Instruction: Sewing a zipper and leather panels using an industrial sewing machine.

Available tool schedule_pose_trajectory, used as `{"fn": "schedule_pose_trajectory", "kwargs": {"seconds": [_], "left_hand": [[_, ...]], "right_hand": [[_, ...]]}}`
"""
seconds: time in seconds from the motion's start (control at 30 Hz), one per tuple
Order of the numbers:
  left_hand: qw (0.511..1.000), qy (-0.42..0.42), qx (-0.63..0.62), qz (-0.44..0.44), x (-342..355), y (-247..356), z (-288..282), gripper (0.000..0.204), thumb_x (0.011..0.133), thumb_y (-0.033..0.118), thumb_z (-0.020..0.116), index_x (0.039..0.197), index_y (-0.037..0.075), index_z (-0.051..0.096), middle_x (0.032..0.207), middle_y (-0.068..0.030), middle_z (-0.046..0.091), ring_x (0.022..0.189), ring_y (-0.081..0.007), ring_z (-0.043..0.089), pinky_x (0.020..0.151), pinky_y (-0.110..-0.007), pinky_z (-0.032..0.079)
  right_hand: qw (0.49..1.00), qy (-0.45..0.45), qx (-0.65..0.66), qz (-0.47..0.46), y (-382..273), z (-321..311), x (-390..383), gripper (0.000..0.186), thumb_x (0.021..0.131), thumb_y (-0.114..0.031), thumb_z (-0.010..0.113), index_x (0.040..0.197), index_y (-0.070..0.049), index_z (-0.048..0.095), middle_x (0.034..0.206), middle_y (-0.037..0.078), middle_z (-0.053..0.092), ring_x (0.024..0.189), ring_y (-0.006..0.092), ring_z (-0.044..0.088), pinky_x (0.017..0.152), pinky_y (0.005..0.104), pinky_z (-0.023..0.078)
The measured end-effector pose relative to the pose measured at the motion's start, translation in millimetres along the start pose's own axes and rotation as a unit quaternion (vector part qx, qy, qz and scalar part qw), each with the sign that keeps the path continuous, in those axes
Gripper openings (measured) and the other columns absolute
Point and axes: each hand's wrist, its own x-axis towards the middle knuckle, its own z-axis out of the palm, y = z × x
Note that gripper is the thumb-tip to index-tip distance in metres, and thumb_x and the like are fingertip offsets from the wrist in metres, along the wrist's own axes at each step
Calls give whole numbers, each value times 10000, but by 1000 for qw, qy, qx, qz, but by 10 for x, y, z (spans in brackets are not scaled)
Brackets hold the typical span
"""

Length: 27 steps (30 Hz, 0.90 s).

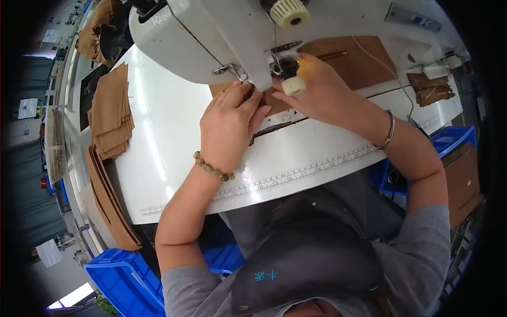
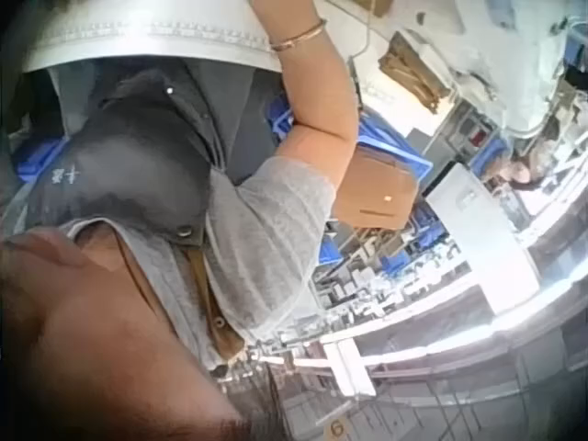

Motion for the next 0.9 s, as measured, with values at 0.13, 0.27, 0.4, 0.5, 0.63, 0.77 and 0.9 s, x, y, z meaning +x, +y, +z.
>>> {"fn": "schedule_pose_trajectory", "kwargs": {"seconds": [0.13,0.27,0.4,0.5,0.63,0.77,0.9], "left_hand": [[1000,1,24,15,-11,0,-36,250,881,246,789,1060,72,792,1104,-57,726,974,-269,710,850,-369,574],[998,14,47,27,2,7,-21,252,878,261,789,1046,73,793,1109,-59,728,1000,-267,710,865,-373,570],[998,15,53,21,15,18,-13,255,884,273,785,1050,79,796,1130,-61,736,1049,-277,710,893,-378,565],[996,29,73,33,25,16,-8,254,889,280,781,1052,86,799,1160,-68,743,1100,-288,706,931,-386,560],[996,34,80,29,5,18,-14,275,891,276,780,1084,81,793,1191,-71,745,1134,-292,700,974,-400,552],[995,49,74,47,-55,19,-53,282,892,226,781,1129,73,780,1200,-71,742,1130,-288,701,972,-394,556],[1000,10,7,28,-122,5,-63,294,899,186,774,1173,79,771,1255,-78,730,1168,-289,693,974,-381,565]], "right_hand": [[1000,8,13,3,-31,8,-6,181,907,-257,726,971,-87,733,1017,37,696,989,219,676,944,374,516],[1000,7,6,-4,-5,19,-6,191,906,-256,728,991,-85,731,1047,35,697,1003,219,674,944,375,516],[1000,7,10,2,3,8,-7,198,906,-252,730,1008,-82,727,1078,33,699,1033,218,674,948,379,516],[1000,11,-3,-22,33,-21,15,203,908,-244,729,1023,-77,723,1112,35,695,1074,218,668,956,380,514],[999,4,-24,43,86,-145,7,162,908,-224,721,954,-70,706,997,51,723,981,232,700,926,384,524],[993,-78,-83,22,-75,-294,-37,182,901,-231,723,813,-75,689,821,74,722,818,254,712,862,389,537],[985,-168,-27,-12,-302,-517,-91,199,894,-235,726,780,-75,701,776,77,705,784,261,700,813,389,536]]}}
